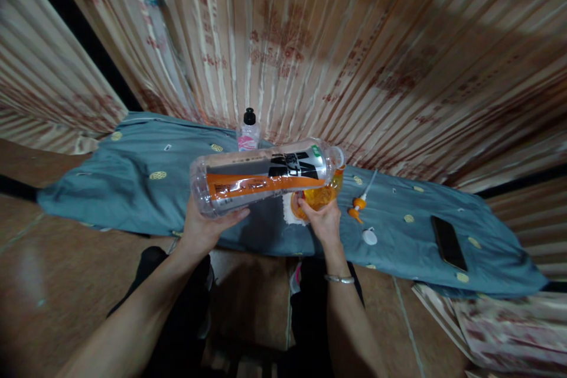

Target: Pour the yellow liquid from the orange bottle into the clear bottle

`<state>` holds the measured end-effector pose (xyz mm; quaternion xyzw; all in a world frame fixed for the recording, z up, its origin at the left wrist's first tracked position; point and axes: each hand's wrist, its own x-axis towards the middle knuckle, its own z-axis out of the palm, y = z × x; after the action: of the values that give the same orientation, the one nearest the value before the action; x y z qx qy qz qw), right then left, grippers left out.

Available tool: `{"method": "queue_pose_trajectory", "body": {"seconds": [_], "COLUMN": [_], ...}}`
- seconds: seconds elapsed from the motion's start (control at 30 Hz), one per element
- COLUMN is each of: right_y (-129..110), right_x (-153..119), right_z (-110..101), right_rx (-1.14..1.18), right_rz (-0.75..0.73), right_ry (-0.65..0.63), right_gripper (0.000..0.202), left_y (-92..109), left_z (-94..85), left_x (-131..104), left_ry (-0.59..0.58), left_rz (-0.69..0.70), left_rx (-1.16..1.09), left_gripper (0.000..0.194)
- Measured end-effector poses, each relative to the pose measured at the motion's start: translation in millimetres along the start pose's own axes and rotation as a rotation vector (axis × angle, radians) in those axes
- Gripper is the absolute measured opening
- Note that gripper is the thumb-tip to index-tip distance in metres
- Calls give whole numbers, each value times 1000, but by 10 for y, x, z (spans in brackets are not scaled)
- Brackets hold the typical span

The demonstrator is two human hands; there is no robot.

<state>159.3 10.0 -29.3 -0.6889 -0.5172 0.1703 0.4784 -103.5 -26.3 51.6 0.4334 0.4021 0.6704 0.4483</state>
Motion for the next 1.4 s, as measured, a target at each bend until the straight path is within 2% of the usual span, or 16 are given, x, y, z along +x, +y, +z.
{"method": "queue_pose_trajectory", "body": {"seconds": [0.27,0.47,1.13,1.3,1.4], "right_y": [-22,-22,-19,-24,-23], "right_x": [-1,-2,3,5,4], "right_z": [-8,-2,-12,-10,-12], "right_rx": [-17,10,0,22,-4], "right_rz": [15,17,20,29,31], "right_ry": [13,-6,4,-29,-3], "right_gripper": [73,72,71,68,71], "left_y": [4,16,3,6,2], "left_z": [-9,-4,1,-2,-8], "left_x": [1,0,5,1,-3], "left_ry": [1,-2,5,0,7], "left_rz": [-1,2,6,-12,-11], "left_rx": [4,-2,-13,-8,6], "left_gripper": [91,84,88,90,90]}}
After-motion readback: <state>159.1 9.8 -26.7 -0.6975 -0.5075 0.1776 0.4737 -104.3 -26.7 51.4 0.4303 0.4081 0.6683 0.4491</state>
